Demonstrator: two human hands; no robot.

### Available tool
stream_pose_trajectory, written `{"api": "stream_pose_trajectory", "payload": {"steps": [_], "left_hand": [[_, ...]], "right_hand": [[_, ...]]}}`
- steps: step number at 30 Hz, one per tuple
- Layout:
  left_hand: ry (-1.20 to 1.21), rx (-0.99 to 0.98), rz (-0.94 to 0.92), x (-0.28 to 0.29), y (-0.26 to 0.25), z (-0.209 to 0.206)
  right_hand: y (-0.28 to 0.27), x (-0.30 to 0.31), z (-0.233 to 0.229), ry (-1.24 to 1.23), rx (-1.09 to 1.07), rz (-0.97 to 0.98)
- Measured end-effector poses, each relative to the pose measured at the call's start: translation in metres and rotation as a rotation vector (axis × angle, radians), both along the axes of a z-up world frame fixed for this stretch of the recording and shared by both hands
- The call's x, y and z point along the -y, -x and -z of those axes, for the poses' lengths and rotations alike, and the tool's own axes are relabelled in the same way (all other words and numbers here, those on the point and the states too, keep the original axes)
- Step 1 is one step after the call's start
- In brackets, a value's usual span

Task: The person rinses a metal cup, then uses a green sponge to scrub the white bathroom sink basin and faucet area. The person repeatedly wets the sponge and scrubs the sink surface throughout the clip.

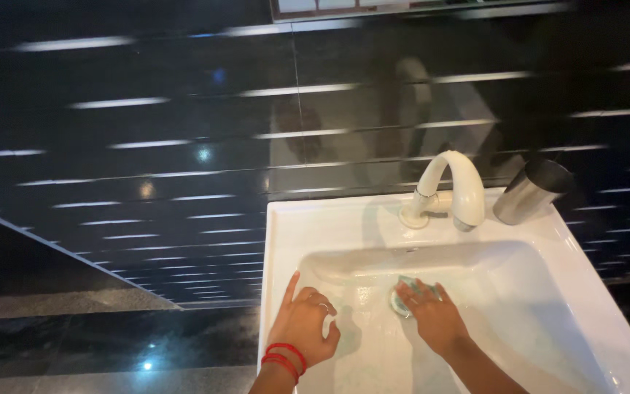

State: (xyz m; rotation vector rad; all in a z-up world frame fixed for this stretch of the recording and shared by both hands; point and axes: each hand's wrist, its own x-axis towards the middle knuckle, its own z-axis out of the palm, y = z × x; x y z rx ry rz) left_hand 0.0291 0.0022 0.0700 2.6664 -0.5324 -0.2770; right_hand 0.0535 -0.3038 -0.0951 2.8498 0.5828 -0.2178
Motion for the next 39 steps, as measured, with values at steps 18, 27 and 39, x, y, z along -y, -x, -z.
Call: {"api": "stream_pose_trajectory", "payload": {"steps": [18, 27, 39], "left_hand": [[0.042, 0.026, -0.012, -0.001, -0.001, 0.007], [0.049, 0.048, -0.012, 0.000, 0.000, 0.004], [0.039, 0.044, -0.037, 0.001, -0.004, 0.003]], "right_hand": [[0.020, -0.019, -0.012, -0.449, -0.091, 0.102], [0.022, 0.037, -0.078, -0.558, -0.354, -0.234], [0.000, -0.007, -0.056, -0.475, -0.206, 0.065]]}}
